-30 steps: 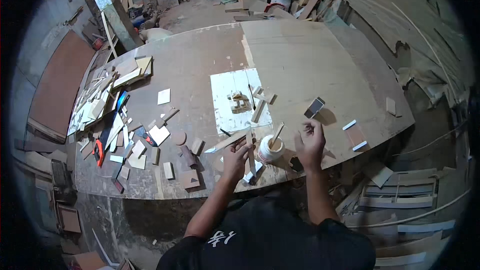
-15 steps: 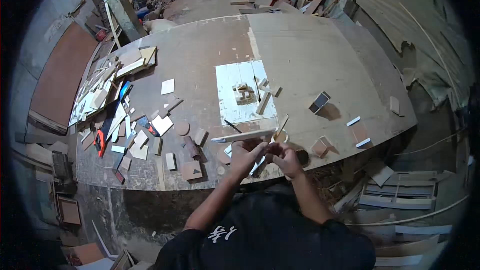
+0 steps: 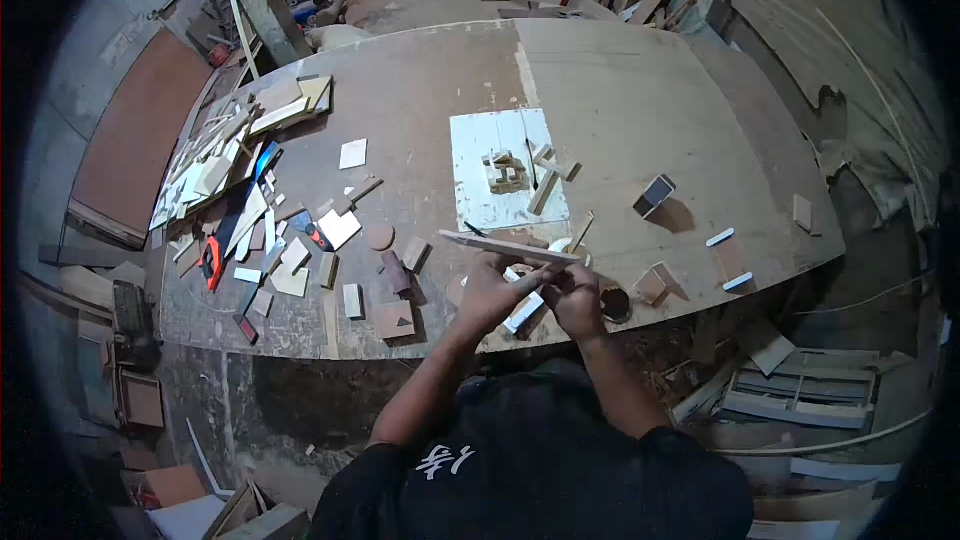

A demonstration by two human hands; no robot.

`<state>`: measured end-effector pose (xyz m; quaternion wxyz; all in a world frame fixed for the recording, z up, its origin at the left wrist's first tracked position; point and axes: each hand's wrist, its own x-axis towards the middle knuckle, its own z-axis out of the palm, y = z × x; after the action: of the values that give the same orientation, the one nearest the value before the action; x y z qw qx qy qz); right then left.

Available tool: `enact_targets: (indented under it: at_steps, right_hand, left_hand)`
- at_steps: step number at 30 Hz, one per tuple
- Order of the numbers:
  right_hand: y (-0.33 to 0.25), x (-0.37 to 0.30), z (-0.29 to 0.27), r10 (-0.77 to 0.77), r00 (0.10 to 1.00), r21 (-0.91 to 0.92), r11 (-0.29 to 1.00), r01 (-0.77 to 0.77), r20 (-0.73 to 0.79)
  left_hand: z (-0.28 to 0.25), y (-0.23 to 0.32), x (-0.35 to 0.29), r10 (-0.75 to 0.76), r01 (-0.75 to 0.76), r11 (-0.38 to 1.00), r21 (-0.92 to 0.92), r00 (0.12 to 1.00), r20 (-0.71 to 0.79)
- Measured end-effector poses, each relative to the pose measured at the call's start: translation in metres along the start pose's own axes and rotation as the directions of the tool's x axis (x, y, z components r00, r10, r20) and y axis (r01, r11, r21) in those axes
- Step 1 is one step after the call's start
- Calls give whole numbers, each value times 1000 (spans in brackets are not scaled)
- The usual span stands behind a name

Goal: Assembling a small wooden frame by applying glue to the joints of wooden pieces using a stick.

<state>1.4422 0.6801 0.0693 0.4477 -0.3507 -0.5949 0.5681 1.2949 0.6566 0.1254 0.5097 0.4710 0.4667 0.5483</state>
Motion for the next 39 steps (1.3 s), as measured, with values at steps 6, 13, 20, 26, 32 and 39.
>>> enact_targets:
  at_steps: [6, 13, 20, 26, 32, 39]
  right_hand:
    - [8, -7, 7, 179, 980, -49, 982, -184, -84]
    - [6, -9, -16, 61, 956, 59, 997, -46, -286]
    - [-19, -20, -47, -18, 949, -31, 999, 9, -314]
    - [-31, -29, -62, 10, 916, 0, 1000, -11, -401]
    - [-27, -30, -74, -30, 926, -48, 999, 13, -377]
    - [-42, -14, -72, 17, 970, -156, 986, -56, -243]
  left_hand:
    - [-5, 4, -7, -271, 274, 957, 93, 962, -39]
    - [-26, -65, -25, -244, 282, 867, 411, 959, -144]
    - [-67, -179, 11, -142, 263, 545, 797, 965, -221]
    - [-74, -204, 23, -259, 353, 436, 828, 930, -260]
    - [-91, -201, 19, -261, 343, 718, 606, 939, -223]
    - [-107, -196, -12, -181, 197, 935, 294, 980, -82]
